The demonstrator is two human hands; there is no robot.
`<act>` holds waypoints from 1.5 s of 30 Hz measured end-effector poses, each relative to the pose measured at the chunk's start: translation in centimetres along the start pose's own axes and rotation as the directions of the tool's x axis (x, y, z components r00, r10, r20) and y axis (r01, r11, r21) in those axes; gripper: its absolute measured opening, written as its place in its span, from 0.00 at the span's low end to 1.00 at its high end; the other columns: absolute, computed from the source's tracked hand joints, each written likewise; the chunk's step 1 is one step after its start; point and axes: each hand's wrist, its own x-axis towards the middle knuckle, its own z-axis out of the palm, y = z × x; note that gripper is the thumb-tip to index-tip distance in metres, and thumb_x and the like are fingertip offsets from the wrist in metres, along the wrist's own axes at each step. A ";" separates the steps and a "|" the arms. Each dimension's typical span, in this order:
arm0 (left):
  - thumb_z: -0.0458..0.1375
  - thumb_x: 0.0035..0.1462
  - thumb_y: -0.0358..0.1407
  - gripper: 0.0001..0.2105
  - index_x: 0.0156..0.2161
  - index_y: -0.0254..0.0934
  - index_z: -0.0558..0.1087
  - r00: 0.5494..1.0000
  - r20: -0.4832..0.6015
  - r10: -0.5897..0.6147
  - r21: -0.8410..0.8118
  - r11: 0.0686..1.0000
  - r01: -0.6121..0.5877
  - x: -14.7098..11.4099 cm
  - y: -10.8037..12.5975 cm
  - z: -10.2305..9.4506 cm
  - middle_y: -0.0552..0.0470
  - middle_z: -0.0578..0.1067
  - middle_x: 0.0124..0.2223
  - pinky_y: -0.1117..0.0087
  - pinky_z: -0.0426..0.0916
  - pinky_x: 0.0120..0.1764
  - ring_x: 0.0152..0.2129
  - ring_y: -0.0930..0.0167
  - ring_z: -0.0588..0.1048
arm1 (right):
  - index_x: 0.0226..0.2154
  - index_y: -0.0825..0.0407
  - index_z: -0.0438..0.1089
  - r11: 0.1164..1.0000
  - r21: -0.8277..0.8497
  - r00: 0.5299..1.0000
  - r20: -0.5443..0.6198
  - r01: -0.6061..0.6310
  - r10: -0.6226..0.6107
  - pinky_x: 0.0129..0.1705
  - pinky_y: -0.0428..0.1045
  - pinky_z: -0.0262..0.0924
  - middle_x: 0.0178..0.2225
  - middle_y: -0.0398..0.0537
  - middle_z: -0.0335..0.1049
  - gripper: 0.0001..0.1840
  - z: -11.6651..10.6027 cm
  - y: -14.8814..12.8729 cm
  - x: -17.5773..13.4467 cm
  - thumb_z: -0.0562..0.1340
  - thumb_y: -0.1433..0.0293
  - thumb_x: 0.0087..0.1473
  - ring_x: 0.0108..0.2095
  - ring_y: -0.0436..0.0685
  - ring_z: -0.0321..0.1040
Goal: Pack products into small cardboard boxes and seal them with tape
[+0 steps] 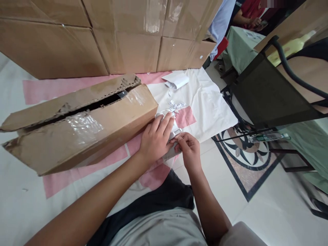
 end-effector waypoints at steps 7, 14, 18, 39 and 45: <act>0.53 0.67 0.48 0.34 0.69 0.26 0.61 1.000 0.015 -0.017 0.015 1.000 0.017 0.1 0.0 0.1 0.37 0.63 0.70 0.56 0.67 0.55 0.62 0.52 0.66 | 0.22 0.51 0.64 0.998 -0.017 0.998 -0.003 -0.064 0.064 0.20 0.46 0.61 0.30 0.44 0.76 0.17 -0.5 0.0 0.4 0.67 0.63 0.56 0.18 0.48 0.65; 0.57 0.64 0.49 0.39 0.70 0.23 0.56 0.996 0.061 -0.064 0.019 0.998 0.063 0.6 -0.5 -0.4 0.32 0.63 0.70 0.57 0.64 0.60 0.61 0.53 0.66 | 0.20 0.51 0.61 0.994 0.082 0.997 0.013 -0.079 0.078 0.19 0.46 0.64 0.33 0.47 0.73 0.21 -1.7 1.0 -0.1 0.71 0.62 0.53 0.29 0.55 0.76; 0.57 0.64 0.46 0.37 0.71 0.24 0.55 0.996 0.059 -0.068 0.010 0.998 0.067 0.4 -0.3 -0.5 0.33 0.62 0.71 0.57 0.64 0.60 0.62 0.53 0.66 | 0.20 0.51 0.61 0.996 0.082 1.000 -0.012 -0.020 0.021 0.20 0.46 0.66 0.33 0.46 0.71 0.22 -1.4 0.9 -0.6 0.70 0.61 0.55 0.30 0.55 0.76; 0.57 0.64 0.48 0.38 0.73 0.29 0.54 0.993 0.102 -0.059 -0.018 0.998 0.061 0.2 -0.7 -0.4 0.41 0.56 0.74 0.58 0.63 0.63 0.65 0.57 0.63 | 0.50 0.41 0.56 0.962 -0.175 0.978 0.031 0.207 -0.205 0.40 0.51 0.67 0.42 0.44 0.78 0.29 -0.9 -4.2 4.0 0.72 0.65 0.53 0.39 0.55 0.78; 0.52 0.67 0.52 0.38 0.73 0.29 0.52 0.994 0.090 -0.057 -0.028 0.998 0.059 0.1 -0.8 -0.2 0.42 0.55 0.75 0.58 0.64 0.62 0.65 0.56 0.63 | 0.55 0.41 0.52 0.898 -0.404 0.984 0.101 0.173 -0.144 0.43 0.54 0.67 0.40 0.43 0.77 0.36 -0.1 -4.4 4.4 0.70 0.68 0.51 0.44 0.57 0.76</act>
